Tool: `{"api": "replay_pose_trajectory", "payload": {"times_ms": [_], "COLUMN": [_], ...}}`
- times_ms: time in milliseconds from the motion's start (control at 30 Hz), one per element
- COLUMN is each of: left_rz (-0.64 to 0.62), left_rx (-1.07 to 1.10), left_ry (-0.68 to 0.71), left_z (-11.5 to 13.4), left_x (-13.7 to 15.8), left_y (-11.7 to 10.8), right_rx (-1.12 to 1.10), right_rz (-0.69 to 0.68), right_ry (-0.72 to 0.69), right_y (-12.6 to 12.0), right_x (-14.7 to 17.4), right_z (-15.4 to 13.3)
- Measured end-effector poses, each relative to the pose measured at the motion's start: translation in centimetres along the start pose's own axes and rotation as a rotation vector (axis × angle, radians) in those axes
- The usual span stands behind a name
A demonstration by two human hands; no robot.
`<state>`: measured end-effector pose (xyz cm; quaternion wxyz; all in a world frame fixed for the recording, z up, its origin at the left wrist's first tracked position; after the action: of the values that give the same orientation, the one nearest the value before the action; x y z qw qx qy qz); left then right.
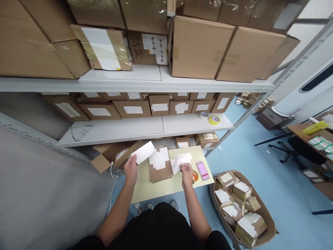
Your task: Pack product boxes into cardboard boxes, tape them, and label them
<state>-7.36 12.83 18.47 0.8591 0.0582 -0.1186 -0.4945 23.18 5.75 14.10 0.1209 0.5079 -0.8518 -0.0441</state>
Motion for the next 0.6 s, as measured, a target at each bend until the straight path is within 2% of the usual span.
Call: {"api": "replay_pose_trajectory", "payload": {"times_ms": [100,200,333,433,533,600], "left_rz": [-0.009,0.013,0.065,0.088,0.139,0.192], "left_rx": [-0.03,-0.013,-0.055,-0.106,-0.151,-0.191], "left_ry": [0.01,-0.023,-0.055,-0.023,0.039,0.073], "left_z": [0.2,0.4,0.6,0.7,0.9,1.1], "left_x": [-0.5,-0.8,-1.6,-2.3,-2.8,-2.9], "left_y": [-2.6,-5.7,-11.1,-15.3,-19.2,-21.4], "right_rx": [-0.013,0.03,0.116,0.15,0.172,0.191], "right_rz": [0.031,-0.109,-0.278,-0.394,-0.4,-0.408], "right_ry": [0.075,0.135,0.189,0.275,0.439,0.476], "right_y": [3.7,9.2,17.7,25.0,32.0,36.0], "right_x": [0.6,0.9,0.7,0.3,0.0,-0.1], "right_z": [0.8,2.4,5.8,8.9,11.7,12.9]}}
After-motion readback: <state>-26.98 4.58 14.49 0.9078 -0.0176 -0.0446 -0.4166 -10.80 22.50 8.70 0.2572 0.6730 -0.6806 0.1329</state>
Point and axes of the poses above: each hand's wrist, its own x-axis away from the middle knuckle, its own y-axis out of the palm, z = x × y, the point moved 4 cm from there along -x, towards the middle knuckle, and after that the axes turned 4 degrees about z, right-handed, at the moved point
